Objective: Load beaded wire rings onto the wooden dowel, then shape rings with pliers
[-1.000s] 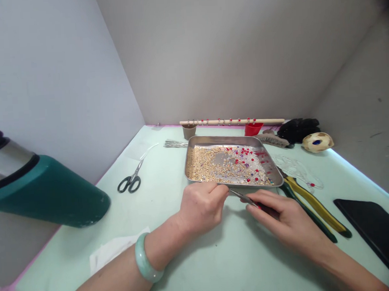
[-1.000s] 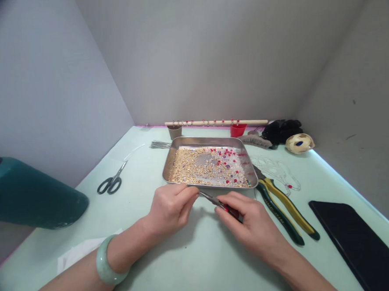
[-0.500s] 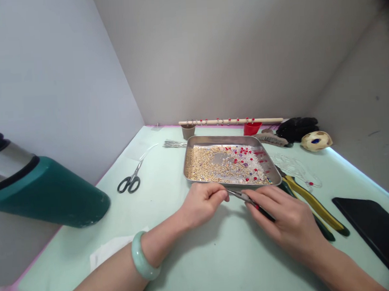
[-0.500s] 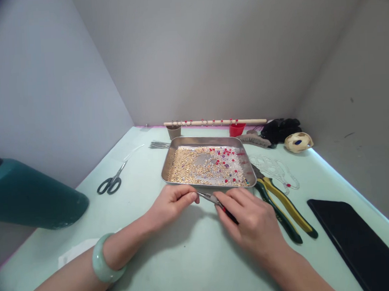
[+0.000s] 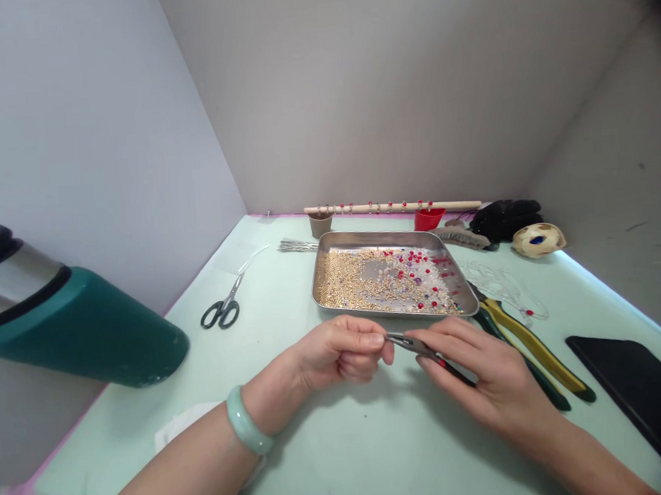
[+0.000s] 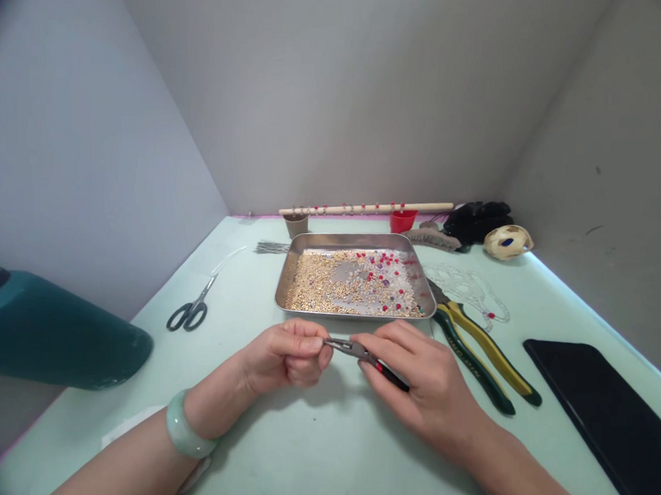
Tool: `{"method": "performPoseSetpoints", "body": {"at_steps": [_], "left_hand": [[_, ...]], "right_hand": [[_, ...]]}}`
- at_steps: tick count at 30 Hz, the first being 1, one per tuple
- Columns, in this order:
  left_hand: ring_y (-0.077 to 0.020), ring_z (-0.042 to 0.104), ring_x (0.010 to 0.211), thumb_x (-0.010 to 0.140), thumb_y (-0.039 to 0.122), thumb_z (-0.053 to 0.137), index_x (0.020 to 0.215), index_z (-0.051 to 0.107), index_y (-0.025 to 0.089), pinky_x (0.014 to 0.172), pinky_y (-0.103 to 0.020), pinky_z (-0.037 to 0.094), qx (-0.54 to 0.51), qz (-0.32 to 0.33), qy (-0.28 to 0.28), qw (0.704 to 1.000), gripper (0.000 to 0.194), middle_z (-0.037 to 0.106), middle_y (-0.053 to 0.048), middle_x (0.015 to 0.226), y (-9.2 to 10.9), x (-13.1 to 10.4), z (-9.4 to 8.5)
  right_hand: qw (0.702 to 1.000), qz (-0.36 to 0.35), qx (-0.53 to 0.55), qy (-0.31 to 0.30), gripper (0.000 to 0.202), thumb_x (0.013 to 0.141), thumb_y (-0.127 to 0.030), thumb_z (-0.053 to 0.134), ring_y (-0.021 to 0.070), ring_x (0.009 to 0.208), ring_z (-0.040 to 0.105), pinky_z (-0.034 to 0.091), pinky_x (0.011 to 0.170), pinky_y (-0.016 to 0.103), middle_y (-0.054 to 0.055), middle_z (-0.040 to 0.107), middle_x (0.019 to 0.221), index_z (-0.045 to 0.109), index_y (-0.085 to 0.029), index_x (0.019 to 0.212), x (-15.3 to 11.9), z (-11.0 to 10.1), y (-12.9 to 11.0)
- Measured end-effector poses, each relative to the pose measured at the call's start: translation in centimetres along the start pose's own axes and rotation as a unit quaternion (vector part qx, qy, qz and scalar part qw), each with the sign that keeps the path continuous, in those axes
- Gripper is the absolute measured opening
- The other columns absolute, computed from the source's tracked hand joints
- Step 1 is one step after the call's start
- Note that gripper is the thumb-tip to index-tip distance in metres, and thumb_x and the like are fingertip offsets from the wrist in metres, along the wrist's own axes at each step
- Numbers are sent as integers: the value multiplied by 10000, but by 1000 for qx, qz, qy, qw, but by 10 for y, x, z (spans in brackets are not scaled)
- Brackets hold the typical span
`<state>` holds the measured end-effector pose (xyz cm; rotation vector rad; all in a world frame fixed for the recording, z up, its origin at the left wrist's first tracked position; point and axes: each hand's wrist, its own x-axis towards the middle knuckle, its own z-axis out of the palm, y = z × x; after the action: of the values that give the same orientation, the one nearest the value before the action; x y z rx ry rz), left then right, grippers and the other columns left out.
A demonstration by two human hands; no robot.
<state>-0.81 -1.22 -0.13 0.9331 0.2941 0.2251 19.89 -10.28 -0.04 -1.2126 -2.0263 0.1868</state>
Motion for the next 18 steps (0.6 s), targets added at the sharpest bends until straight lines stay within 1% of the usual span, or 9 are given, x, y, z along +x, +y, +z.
{"method": "performPoseSetpoints", "body": {"at_steps": [1, 3, 5, 6, 8, 12, 15, 18], "left_hand": [[-44, 101, 386, 797, 312, 600, 762, 601, 125, 413, -224, 97, -6, 5, 7, 1000, 191, 186, 108, 428, 0, 0, -1], [-43, 106, 394, 800, 306, 600, 780, 596, 124, 414, -217, 100, -6, 20, 29, 999, 183, 193, 106, 438, 0, 1, -2], [-43, 111, 401, 805, 305, 598, 790, 592, 124, 418, -212, 102, 3, 30, 45, 999, 182, 202, 103, 445, 1, 1, -3], [-43, 113, 405, 806, 306, 598, 792, 592, 123, 420, -212, 103, 9, 32, 52, 998, 183, 205, 103, 448, 1, 2, -2], [-44, 114, 415, 808, 316, 600, 801, 595, 123, 427, -214, 101, 23, 38, 70, 997, 193, 206, 103, 455, 1, 2, -1], [-50, 151, 439, 805, 360, 605, 819, 614, 120, 441, -223, 103, 97, 74, 129, 984, 240, 241, 95, 475, 1, 4, 2], [-56, 205, 457, 810, 383, 589, 826, 633, 120, 452, -221, 135, 183, 104, 174, 962, 267, 294, 84, 493, 0, 6, 4], [-60, 255, 475, 824, 383, 562, 836, 647, 127, 472, -211, 190, 254, 122, 216, 935, 270, 329, 76, 507, 1, 7, 5]], "right_hand": [[999, 40, 27, -10, 292, 856, -193, 527, 152, 722, 588, 492, 626, 286, 43, 637, 854, 628, -238, 1126, 1, 0, -2], [992, 112, 56, -11, 260, 868, -260, 522, 150, 702, 603, 502, 591, 273, 36, 653, 859, 650, -249, 1094, 2, 1, -3], [986, 156, 63, -2, 249, 864, -296, 534, 174, 765, 624, 514, 601, 280, 46, 668, 905, 661, -249, 1072, 2, 0, -1], [985, 162, 64, 0, 244, 861, -302, 540, 190, 814, 629, 520, 624, 288, 53, 669, 935, 661, -247, 1065, 2, 1, 0], [985, 155, 73, -12, 239, 861, -300, 542, 205, 880, 624, 525, 680, 308, 57, 661, 966, 647, -247, 1070, 2, 1, 2], [989, 118, 76, -43, 239, 874, -268, 523, 178, 859, 604, 508, 732, 318, 47, 630, 976, 599, -248, 1100, 0, 4, 1], [994, 95, 42, -24, 220, 871, -240, 523, 166, 824, 590, 493, 701, 305, 48, 611, 962, 586, -231, 1081, -1, 7, 1], [997, 70, 3, 6, 217, 859, -220, 535, 179, 859, 584, 483, 731, 318, 57, 610, 960, 580, -209, 1071, -1, 9, 2]]}}
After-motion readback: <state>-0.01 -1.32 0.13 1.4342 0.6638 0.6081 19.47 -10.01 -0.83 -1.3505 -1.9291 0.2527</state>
